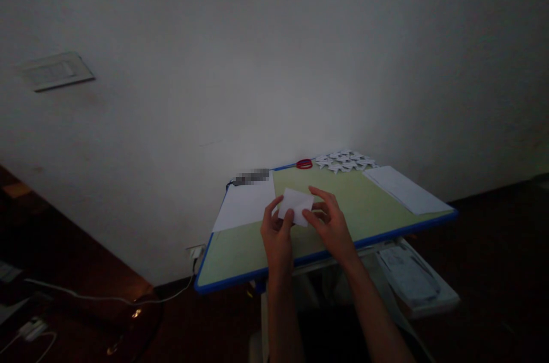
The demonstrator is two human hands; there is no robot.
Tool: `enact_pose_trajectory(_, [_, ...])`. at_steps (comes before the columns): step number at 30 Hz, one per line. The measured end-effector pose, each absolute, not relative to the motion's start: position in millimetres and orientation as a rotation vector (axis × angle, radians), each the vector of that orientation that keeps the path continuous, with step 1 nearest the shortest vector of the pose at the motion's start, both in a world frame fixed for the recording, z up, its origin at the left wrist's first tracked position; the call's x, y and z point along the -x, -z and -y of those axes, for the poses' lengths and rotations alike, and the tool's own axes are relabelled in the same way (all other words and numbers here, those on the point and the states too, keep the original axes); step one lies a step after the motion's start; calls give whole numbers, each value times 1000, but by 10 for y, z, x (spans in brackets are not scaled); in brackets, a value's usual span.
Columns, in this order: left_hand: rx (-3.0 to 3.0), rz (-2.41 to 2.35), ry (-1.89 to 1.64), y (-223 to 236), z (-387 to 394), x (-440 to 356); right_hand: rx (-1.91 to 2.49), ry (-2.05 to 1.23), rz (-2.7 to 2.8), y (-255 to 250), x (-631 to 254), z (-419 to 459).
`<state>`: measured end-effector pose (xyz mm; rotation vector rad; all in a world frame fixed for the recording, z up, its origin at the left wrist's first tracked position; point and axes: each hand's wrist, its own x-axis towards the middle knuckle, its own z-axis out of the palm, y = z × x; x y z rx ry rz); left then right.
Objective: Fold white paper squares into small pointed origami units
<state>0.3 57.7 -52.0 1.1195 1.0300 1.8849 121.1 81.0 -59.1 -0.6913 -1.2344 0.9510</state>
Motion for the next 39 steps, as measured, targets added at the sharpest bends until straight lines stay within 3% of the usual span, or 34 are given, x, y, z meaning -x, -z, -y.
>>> enact_pose_trajectory(16, [-1158,-1107,-1845,490,-574,-18,492,-1131,1286,529,-1280,-683])
enact_pose_trajectory(30, [-1323,-1026,-1670,507,-538,6,484,-847,1475,486,-1291,-693])
enact_pose_trajectory(39, [-1245,-1039,-1765,498,-567,-10,578,-780,1214,542,-1235,-755])
